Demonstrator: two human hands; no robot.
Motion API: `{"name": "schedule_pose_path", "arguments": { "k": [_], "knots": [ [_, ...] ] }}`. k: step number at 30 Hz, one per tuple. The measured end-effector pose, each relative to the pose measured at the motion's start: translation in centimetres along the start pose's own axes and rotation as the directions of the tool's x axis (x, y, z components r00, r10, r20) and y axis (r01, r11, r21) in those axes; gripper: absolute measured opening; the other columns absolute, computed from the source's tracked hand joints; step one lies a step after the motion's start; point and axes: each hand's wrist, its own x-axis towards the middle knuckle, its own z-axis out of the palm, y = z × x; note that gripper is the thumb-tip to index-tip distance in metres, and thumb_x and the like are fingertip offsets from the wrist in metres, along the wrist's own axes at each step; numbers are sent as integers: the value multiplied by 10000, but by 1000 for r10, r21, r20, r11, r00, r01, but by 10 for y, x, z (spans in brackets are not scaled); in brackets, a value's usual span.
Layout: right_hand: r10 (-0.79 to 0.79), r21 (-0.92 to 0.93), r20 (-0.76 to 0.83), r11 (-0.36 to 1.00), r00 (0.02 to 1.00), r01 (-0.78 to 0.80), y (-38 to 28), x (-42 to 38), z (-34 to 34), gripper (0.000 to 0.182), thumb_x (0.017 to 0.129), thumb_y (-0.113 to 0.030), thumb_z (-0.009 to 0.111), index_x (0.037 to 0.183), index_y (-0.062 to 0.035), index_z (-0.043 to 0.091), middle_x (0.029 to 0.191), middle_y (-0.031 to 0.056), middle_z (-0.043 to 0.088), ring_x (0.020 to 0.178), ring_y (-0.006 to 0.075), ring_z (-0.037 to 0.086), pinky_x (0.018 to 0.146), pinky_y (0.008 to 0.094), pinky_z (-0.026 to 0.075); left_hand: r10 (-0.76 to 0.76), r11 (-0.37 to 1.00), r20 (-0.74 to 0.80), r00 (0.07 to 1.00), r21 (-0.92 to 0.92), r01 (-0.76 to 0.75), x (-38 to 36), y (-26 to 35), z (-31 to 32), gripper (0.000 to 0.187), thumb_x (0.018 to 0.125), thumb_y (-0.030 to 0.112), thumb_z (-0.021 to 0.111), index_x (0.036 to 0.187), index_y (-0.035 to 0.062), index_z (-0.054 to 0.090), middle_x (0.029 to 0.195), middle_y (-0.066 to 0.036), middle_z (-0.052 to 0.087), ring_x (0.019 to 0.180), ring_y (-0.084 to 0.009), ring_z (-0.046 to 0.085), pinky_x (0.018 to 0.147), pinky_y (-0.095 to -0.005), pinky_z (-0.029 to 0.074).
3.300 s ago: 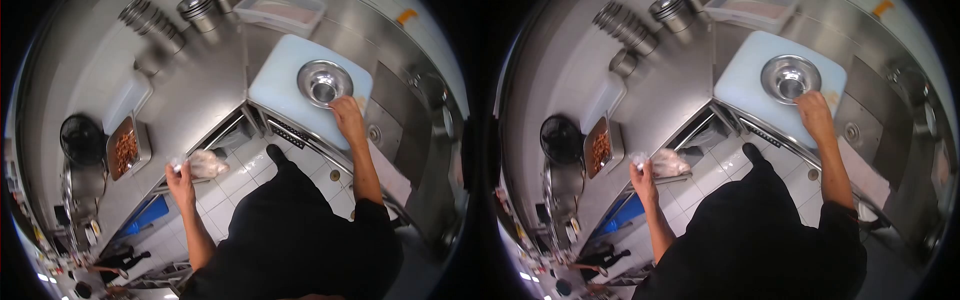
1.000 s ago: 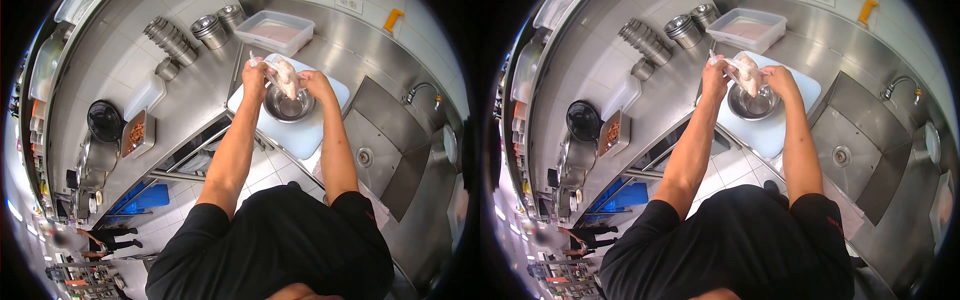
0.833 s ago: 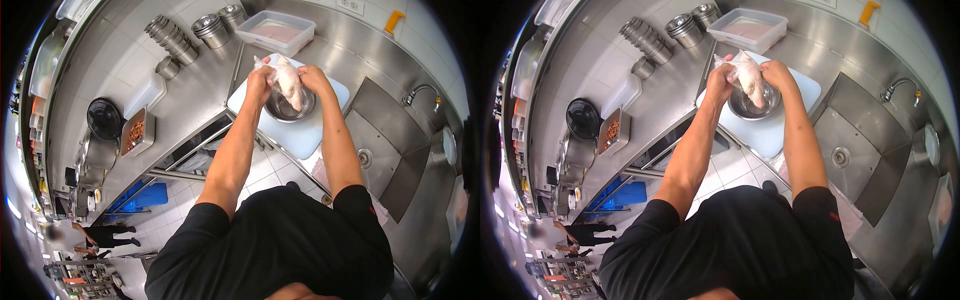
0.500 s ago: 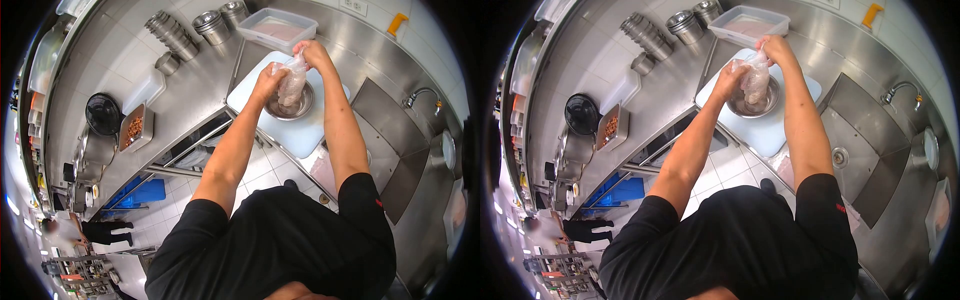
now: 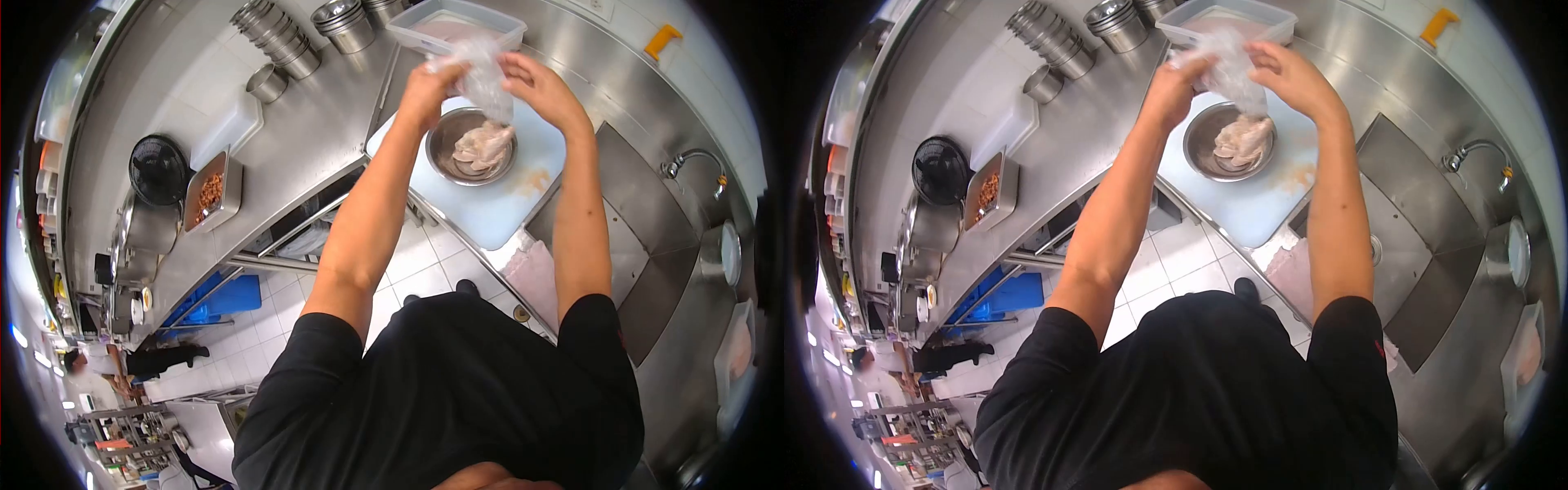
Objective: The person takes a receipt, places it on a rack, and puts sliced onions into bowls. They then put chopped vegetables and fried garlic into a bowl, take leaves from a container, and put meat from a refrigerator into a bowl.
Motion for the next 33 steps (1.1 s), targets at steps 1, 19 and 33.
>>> {"name": "schedule_pose_path", "arguments": {
  "k": [1,19,33],
  "knots": [
    [43,-23,7,999,999,-43,24,-10,2,425,917,-245,563,1292,-45,537,1258,130,598,1166,235,567,951,325,443,13,991,-62,998,-135,-21,-2,8,-2,355,851,175,674,1129,-30,590,1019,-118,658,915,-226,642,807,-381,522],
    [745,161,-16,660,667,-734,65,-94,96,604,893,-238,486,1405,-22,250,1075,203,578,625,241,647,420,295,500,-574,756,-779,254,-623,-203,-421,-196,-254,311,863,184,612,1151,77,564,1097,-82,595,979,-249,566,819,-423,499],
    [418,-345,-137,830,898,-438,27,-92,187,601,881,-169,469,1430,8,303,1271,216,513,1063,297,572,861,355,490,-394,733,-915,85,-369,-571,-298,-165,-512,339,917,109,548,1233,32,452,1239,-146,509,1137,-349,511,925,-541,475]
  ]
}}
